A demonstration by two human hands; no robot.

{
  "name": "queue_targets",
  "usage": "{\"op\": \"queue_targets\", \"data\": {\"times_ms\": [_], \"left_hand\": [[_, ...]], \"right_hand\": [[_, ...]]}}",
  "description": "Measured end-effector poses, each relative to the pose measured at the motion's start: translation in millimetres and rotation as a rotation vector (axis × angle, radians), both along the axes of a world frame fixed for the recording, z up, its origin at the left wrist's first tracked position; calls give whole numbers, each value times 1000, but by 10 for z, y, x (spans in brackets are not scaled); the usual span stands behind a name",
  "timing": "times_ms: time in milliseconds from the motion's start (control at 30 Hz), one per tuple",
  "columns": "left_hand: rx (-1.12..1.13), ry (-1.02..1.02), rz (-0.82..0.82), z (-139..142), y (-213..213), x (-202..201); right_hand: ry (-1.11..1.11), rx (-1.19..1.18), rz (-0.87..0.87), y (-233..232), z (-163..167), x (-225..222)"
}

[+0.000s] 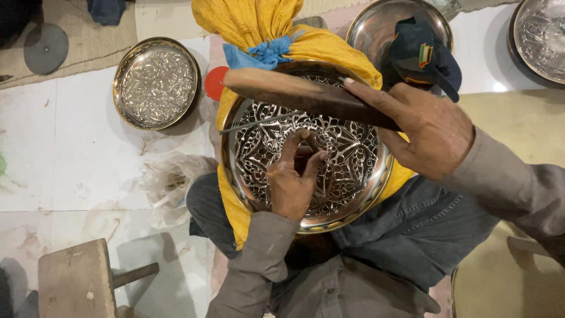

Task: The person sits on the floor with an ornate metal tray on their lap and engraves decorative patterns, holding a chisel against the tray and striking it with a wooden mallet. They then place a round gray stone on the tray and rub a small tool against it by hand.

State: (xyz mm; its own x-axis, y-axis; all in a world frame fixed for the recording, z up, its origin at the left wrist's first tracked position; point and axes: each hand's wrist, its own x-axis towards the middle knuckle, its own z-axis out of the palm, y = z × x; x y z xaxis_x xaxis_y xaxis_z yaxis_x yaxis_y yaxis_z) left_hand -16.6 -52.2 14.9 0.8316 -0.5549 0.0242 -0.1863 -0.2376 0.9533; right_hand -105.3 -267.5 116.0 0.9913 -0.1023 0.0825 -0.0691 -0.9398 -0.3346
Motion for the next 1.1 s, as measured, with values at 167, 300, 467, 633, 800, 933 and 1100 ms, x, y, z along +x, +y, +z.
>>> {"op": "queue_targets", "data": {"times_ms": [167, 300, 467, 633, 800, 933, 1100], "left_hand": [[2, -47, -34, -2, -5, 3], [79, 13, -53, 29, -4, 15], [81, -86, -55, 67, -32, 55], [120, -106, -69, 80, -34, 88], [118, -57, -109, 62, -25, 113], [54, -143, -121, 38, -23, 134], [110, -34, -200, 7, -6, 179]], "right_hand": [[64, -123, 46, 20, 29, 89], [-6, 90, 49, 1, 23, 99], [49, -11, 45, -75, -15, 107], [-60, 118, 92, -92, -63, 111], [-17, 90, 64, -81, -101, 87], [0, 35, 58, -80, -125, 60], [-105, 289, 32, -106, -115, 18]]}}
